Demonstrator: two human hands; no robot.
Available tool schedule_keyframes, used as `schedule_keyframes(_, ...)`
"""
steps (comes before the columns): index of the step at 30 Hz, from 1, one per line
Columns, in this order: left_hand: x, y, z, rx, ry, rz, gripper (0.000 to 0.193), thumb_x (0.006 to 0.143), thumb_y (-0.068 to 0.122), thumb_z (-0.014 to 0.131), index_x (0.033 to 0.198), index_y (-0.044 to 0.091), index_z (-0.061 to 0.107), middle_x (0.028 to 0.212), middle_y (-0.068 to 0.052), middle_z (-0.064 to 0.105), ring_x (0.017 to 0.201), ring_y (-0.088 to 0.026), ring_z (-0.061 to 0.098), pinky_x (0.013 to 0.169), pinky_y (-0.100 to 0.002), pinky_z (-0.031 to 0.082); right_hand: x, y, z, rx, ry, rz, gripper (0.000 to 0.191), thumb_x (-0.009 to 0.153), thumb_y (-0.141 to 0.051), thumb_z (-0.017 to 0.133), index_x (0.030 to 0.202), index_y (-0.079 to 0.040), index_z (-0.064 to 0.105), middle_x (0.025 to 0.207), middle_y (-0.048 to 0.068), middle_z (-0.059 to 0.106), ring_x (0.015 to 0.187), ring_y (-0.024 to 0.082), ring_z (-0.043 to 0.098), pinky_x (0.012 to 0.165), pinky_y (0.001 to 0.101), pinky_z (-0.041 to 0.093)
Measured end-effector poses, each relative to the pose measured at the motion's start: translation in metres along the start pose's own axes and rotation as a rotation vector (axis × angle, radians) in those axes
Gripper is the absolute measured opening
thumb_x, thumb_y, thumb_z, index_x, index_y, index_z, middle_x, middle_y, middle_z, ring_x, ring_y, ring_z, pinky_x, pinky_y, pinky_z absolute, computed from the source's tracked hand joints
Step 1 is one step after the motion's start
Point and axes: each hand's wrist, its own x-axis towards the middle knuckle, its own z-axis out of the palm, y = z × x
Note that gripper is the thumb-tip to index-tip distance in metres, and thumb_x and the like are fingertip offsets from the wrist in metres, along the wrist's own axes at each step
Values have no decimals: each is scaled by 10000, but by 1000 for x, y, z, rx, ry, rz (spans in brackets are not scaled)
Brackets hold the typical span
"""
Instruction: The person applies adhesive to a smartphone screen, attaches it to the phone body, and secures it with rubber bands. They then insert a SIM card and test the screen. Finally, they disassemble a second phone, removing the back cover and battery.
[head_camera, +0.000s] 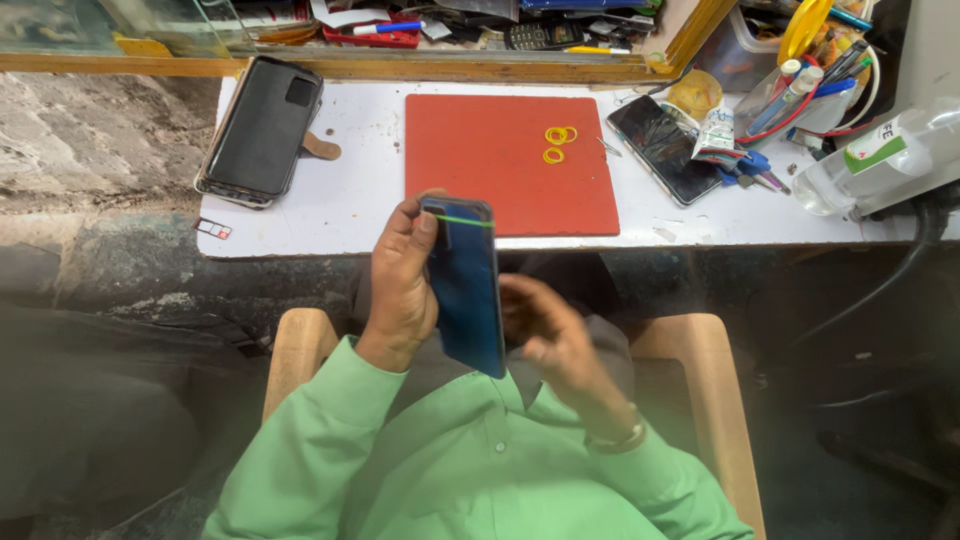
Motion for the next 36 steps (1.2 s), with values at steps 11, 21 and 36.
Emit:
schedule_keyframes(11,5,-10,-3,-269,47,-135,253,1091,271,474,1245,102,580,1128,-54,676,1044,-185,666,933,-374,554,-17,37,17,4,167,-16,609,1000,-299,699,1483,33,536,1256,94,606,1037,142,593,874,300,514)
schedule_keyframes(21,7,-1,1,-29,-76,9,350,1113,354,472,1322,85,550,1176,-136,635,1135,-288,635,1045,-415,507,7,-27,23,-729,382,-226,279,956,-24,704,1235,-14,702,1119,78,707,892,111,651,750,241,519)
schedule_keyframes(36,-43,11,8,606,-303,-201,190,1056,143,632,1190,8,645,1010,-78,711,914,-126,641,819,-282,551,39,-72,-20,-616,-60,246,214,829,-69,821,1008,23,749,843,79,735,750,118,663,671,268,538)
